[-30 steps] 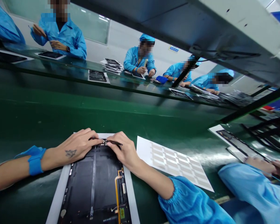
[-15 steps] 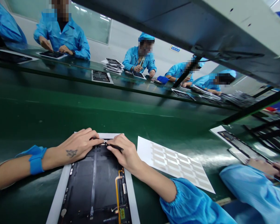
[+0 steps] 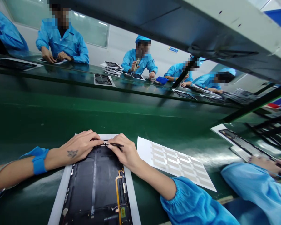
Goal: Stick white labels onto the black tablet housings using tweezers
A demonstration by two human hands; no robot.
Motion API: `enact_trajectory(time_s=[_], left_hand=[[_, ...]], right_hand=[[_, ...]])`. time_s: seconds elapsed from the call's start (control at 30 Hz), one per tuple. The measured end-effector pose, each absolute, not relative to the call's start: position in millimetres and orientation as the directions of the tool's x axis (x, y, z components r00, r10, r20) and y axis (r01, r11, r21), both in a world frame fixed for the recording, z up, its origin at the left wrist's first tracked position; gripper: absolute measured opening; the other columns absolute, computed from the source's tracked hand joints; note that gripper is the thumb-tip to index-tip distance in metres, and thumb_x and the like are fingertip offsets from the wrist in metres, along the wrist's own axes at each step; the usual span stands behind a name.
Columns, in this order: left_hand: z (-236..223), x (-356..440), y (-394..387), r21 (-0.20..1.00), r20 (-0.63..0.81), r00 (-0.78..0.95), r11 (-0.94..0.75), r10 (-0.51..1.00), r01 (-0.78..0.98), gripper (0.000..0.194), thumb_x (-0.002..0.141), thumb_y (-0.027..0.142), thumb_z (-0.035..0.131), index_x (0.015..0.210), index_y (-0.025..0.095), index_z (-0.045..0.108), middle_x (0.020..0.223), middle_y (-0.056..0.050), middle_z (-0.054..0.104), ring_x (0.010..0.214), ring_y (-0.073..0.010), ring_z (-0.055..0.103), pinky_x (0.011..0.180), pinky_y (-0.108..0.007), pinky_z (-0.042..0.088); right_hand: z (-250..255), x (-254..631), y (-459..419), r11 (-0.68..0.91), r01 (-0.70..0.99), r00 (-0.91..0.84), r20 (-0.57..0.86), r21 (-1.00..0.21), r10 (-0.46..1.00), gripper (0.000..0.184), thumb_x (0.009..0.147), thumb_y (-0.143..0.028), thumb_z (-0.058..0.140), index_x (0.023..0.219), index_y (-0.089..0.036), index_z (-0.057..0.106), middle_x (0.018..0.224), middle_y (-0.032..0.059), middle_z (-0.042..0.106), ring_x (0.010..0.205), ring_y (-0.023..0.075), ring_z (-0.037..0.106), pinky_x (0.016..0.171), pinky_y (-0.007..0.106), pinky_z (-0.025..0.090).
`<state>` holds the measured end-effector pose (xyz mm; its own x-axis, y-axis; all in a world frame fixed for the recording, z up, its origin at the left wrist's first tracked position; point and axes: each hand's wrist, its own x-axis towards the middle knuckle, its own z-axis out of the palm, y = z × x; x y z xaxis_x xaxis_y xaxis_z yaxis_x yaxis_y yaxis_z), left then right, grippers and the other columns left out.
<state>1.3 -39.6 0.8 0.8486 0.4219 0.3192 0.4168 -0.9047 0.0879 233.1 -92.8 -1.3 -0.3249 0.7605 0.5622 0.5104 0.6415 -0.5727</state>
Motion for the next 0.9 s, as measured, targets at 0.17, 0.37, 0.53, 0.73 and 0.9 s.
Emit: enact_trajectory(time_s=[0.17,0.37,0.53,0.73,0.9], left_hand=[[0,1,-39,0.066,0.326,0.852,-0.908,0.410,0.413,0.038,0.094,0.002,0.038,0.118,0.018,0.064,0.106,-0.008,0.062,0.090,-0.0205,0.055,0.073,-0.033,0.047],[-2,2,-39,0.043,0.319,0.852,-0.904,0.416,0.425,0.038,0.092,0.001,0.039,0.117,0.018,0.064,0.106,-0.008,0.063,0.091,-0.0203,0.055,0.075,-0.031,0.047],[-2,2,-39,-0.015,0.284,0.882,-0.918,0.376,0.396,0.044,0.095,0.005,0.040,0.133,0.021,0.056,0.122,-0.009,0.060,0.095,-0.0232,0.053,0.078,-0.036,0.047],[1,7,-39,-0.071,0.214,0.899,-0.912,0.383,0.405,0.047,0.094,0.005,0.043,0.135,0.024,0.055,0.120,-0.010,0.061,0.093,-0.0245,0.052,0.074,-0.036,0.044],[1,8,-38,-0.084,0.222,0.903,-0.915,0.369,0.394,0.047,0.093,0.005,0.045,0.135,0.023,0.055,0.119,-0.010,0.061,0.093,-0.0248,0.051,0.074,-0.035,0.042]], right_hand=[[-2,232,-90,0.586,0.519,-0.275,0.528,-0.622,0.804,0.021,0.100,-0.034,0.055,0.100,-0.023,0.073,0.090,0.0074,0.074,0.085,0.0224,0.066,0.077,0.037,0.054],[4,240,-92,0.482,0.470,-0.214,0.435,-0.739,0.875,0.030,0.096,-0.046,0.058,0.091,-0.021,0.076,0.088,0.0078,0.073,0.087,0.0235,0.068,0.080,0.036,0.054],[4,257,-91,0.126,0.379,0.148,0.194,-0.917,0.970,0.044,0.087,-0.059,0.062,0.079,-0.018,0.073,0.086,0.0076,0.073,0.082,0.0256,0.069,0.073,0.034,0.054],[1,262,-87,0.005,0.276,0.220,0.068,-0.961,0.973,0.050,0.074,-0.066,0.069,0.076,-0.016,0.071,0.070,0.0062,0.071,0.070,0.0220,0.067,0.066,0.033,0.054],[0,261,-86,-0.002,0.262,0.235,0.062,-0.965,0.970,0.046,0.078,-0.062,0.068,0.076,-0.016,0.072,0.070,0.0061,0.070,0.067,0.0192,0.064,0.061,0.030,0.052]])
